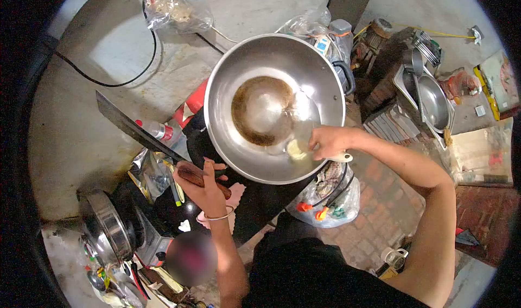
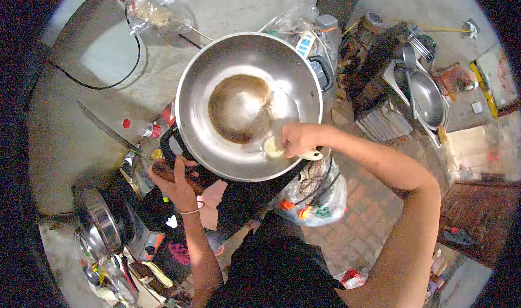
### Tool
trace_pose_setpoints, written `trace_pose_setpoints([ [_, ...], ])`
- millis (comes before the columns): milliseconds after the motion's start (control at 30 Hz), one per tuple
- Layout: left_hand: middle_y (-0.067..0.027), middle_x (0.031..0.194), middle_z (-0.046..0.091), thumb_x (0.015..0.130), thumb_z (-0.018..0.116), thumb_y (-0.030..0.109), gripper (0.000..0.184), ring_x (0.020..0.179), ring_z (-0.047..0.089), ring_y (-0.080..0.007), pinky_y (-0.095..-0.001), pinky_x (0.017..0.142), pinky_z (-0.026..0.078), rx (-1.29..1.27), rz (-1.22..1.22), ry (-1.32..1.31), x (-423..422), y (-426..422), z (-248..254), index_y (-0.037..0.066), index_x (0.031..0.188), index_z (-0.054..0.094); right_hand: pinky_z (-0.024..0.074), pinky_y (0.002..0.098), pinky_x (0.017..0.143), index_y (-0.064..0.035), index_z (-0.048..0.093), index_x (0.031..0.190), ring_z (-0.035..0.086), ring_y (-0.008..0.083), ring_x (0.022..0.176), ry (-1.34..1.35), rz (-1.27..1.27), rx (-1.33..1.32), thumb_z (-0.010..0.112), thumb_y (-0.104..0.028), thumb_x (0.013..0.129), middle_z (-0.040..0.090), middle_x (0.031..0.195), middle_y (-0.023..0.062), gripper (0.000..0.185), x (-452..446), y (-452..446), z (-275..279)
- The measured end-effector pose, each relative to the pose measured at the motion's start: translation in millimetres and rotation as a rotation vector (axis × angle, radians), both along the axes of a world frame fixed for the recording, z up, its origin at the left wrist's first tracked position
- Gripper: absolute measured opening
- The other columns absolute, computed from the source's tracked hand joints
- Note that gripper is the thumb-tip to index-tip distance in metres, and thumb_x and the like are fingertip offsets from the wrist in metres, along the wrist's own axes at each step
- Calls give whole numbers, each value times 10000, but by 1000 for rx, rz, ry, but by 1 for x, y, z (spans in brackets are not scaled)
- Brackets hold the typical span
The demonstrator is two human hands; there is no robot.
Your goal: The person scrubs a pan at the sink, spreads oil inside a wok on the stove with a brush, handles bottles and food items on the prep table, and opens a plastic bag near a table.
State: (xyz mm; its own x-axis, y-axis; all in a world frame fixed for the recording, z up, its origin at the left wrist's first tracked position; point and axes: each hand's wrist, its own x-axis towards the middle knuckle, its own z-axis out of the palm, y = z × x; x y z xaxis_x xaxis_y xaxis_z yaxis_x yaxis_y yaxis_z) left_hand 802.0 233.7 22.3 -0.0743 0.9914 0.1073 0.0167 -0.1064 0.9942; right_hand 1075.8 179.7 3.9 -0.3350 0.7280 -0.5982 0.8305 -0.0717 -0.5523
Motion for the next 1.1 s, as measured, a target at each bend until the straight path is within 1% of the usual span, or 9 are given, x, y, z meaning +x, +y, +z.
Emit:
trace_pose_setpoints([
  [233, -106, 762, 530, 793, 542, 36, 312, 572, 579, -167, -228, 409, 449, 57, -60, 12, -9, 3, -5, 62, 990, 302, 486, 394, 673, 8, 570, 908, 601, 314, 716, -410, -173, 383, 619, -176, 663, 604, 787, 190, 311, 25, 20, 19],
  [333, -97, 747, 516, 794, 530, 29, 286, 565, 572, -161, -221, 404, 447, 76, -60, -2, -10, 5, -7, 63, 965, 303, 488, 389, 690, 17, 539, 964, 598, 296, 756, -339, -89, 132, 642, -172, 639, 600, 866, 173, 390, 14, 11, 1],
  [500, -89, 734, 511, 802, 505, 25, 266, 558, 566, -152, -216, 398, 444, 96, -37, 45, -15, 6, -8, 56, 967, 299, 427, 317, 463, 19, 585, 686, 511, 178, 447, 281, -51, 13, 562, -248, 688, 468, 405, 77, 268, -62, 33, -29],
  [600, -87, 727, 515, 802, 504, 19, 264, 552, 566, -149, -210, 389, 438, 87, -42, 55, -20, 8, -13, 56, 965, 300, 403, 303, 481, -2, 565, 675, 480, 116, 523, 1189, -663, 1, 559, -225, 747, 567, 580, 46, 235, -87, 79, -14],
  [700, -85, 724, 523, 798, 514, 16, 269, 545, 568, -150, -207, 391, 435, 81, -42, 10, -18, 11, -9, 60, 957, 301, 447, 302, 518, 18, 573, 699, 565, 165, 552, 483, -622, 942, 568, -202, 750, 577, 590, 128, 226, -29, 112, -35],
  [900, -100, 776, 529, 811, 504, 25, 257, 570, 572, -149, -201, 397, 429, 40, -11, 22, -14, 17, -5, 60, 965, 300, 460, 399, 733, 7, 547, 973, 571, 331, 861, -244, -198, 246, 565, -45, 673, 572, 899, 218, 305, 18, 18, 27],
  [1000, -104, 781, 526, 813, 504, 31, 265, 563, 568, -150, -205, 394, 427, 61, -27, -2, -12, 18, -4, 57, 978, 298, 482, 355, 541, -2, 592, 691, 581, 241, 610, 46, -312, -207, 605, -75, 593, 576, 652, 128, 122, -3, 24, -1],
  [1067, -98, 777, 517, 813, 506, 31, 267, 563, 568, -152, -207, 396, 428, 75, -35, 13, -10, 16, -3, 57, 980, 299, 348, 237, 311, -12, 530, 595, 464, 106, 387, 82, 194, -236, 515, -187, 777, 479, 458, 27, 253, -37, 45, 5],
  [1100, -92, 774, 508, 812, 507, 31, 269, 562, 568, -154, -208, 398, 429, 86, -46, 30, -10, 15, -2, 56, 981, 300, 457, 355, 523, -22, 594, 624, 561, 200, 584, 272, 120, -220, 594, -238, 686, 593, 633, 94, 224, -52, 56, -6],
])
